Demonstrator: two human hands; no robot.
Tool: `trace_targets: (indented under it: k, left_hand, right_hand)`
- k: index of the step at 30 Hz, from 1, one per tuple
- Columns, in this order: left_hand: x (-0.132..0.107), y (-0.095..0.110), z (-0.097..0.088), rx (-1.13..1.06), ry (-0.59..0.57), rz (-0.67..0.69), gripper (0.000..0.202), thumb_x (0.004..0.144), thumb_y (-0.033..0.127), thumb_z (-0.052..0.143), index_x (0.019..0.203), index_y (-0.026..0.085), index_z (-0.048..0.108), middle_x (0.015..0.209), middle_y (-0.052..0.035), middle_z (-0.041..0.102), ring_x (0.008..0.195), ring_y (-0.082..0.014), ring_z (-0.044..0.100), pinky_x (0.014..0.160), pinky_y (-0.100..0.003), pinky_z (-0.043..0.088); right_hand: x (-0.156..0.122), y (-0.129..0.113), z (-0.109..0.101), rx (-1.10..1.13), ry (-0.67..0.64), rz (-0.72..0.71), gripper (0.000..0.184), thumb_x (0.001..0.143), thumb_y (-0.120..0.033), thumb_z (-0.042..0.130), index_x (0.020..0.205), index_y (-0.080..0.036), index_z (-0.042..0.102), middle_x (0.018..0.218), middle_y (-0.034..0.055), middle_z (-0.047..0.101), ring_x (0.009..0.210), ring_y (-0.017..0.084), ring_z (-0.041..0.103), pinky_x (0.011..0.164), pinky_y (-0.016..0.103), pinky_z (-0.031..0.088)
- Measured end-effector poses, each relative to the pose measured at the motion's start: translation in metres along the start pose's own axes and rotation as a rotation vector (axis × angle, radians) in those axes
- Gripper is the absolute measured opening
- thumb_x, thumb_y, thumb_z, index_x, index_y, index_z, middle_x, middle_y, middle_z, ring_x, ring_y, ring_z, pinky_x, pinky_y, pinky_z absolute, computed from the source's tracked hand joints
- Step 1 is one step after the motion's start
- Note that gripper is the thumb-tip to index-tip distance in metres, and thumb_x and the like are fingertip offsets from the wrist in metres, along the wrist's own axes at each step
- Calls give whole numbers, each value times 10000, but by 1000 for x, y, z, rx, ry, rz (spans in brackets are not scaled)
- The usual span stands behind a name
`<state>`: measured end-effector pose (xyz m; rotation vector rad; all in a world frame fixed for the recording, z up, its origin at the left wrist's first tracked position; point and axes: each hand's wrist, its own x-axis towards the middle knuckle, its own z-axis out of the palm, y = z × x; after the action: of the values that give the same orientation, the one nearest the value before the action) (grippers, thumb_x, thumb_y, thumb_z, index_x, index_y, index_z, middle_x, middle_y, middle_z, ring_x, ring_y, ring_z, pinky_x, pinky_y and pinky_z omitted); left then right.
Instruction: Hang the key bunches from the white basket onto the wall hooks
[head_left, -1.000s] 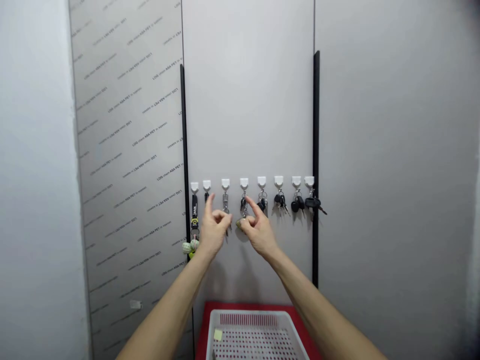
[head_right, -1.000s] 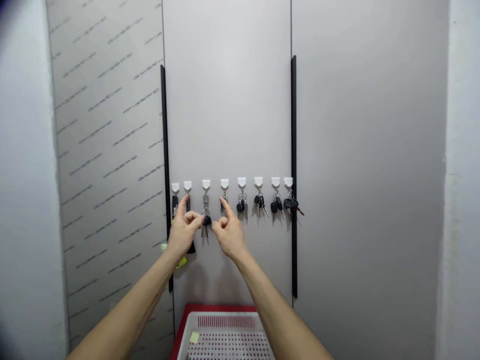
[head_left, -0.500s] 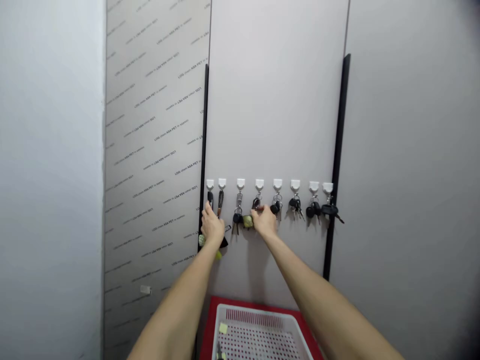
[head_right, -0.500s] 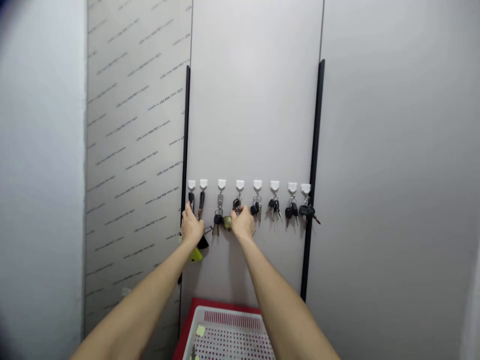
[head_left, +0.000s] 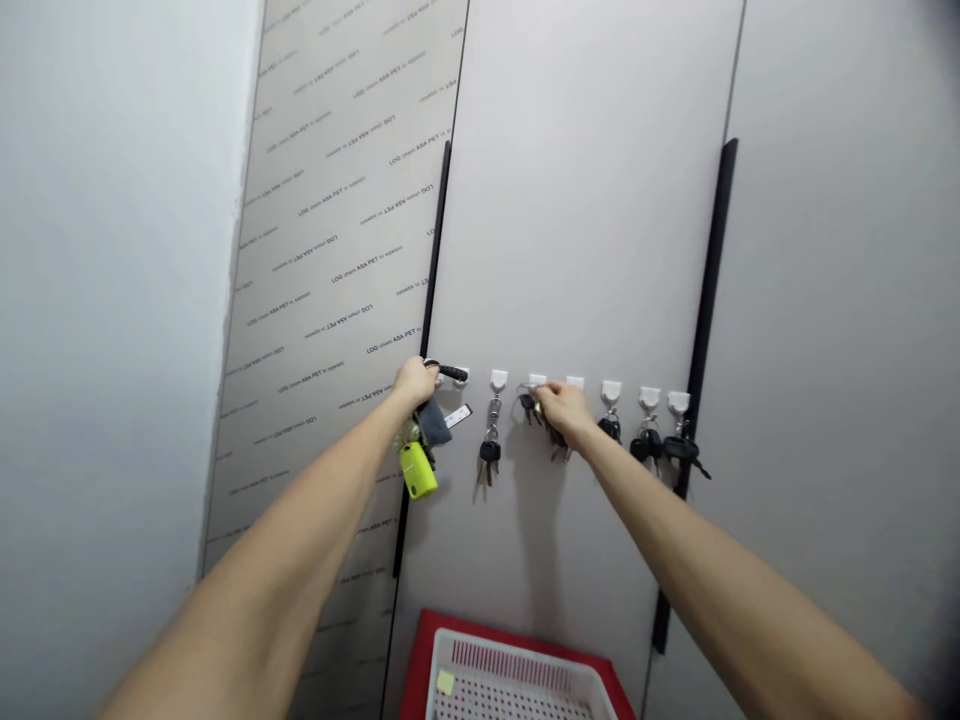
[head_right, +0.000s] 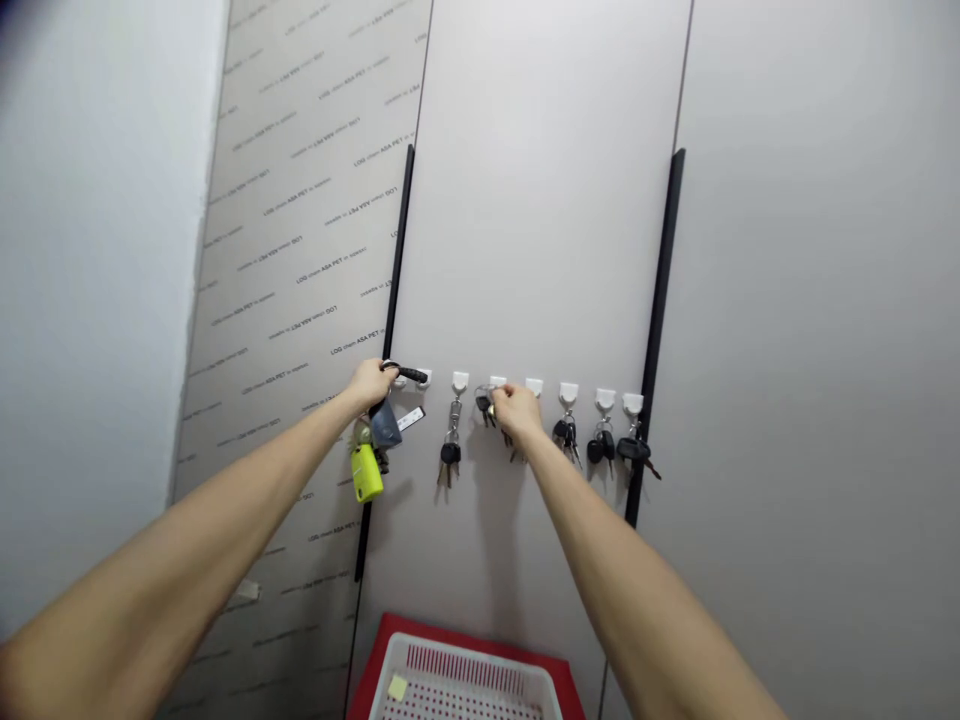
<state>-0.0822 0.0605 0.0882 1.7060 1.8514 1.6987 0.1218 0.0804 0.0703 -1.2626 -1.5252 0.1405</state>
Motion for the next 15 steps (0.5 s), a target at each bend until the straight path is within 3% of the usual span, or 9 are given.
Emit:
trace_targets:
  k: [2,3,8,12,15]
  left_hand:
    - [6,1,-9,40,-53,4,105,554,200,512,595,108,541,546,-46,540,527,-130,485,452,-198,321]
    - [8,1,-13,53,-69,12,105,555,204,512,591,112,547,535,-41,538,524,-130,484,452,-198,319]
    - [8,7,-21,95,-10,92,235,677,222,338,756,160,551,617,-15,547,522,-96,462,454,-184,317]
    - [0,8,-10,129,-187,179,147,607,212,457,662,129,565,464,14,481,415,-68,398,413,-175,300]
    - [-9,7,1,114,-266,205,105,577,189,496,634,135,566,400,43,435,374,-50,366,404,-164,303]
  right_hand:
    - [0,-7,-7,-113,-190,31,140,547,-233,447,555,-132,543,429,-16,457,436,83,407,430,179,291]
    - [-1,-10,-9,-125,-220,33,125,541,-229,457,540,-133,537,420,-21,446,427,77,399,424,176,286]
    - [-17,-13,-1,111,-233,-12,176,574,-278,441,639,-134,519,457,-34,440,401,53,377,395,161,281]
    - [-32,-3,27,45,-225,51,367,515,-296,511,842,-129,498,543,-1,505,462,83,444,434,181,320]
    - [-39,2,50,-135,-186,65,364,500,-407,509,758,-152,544,632,46,543,584,140,491,494,219,338]
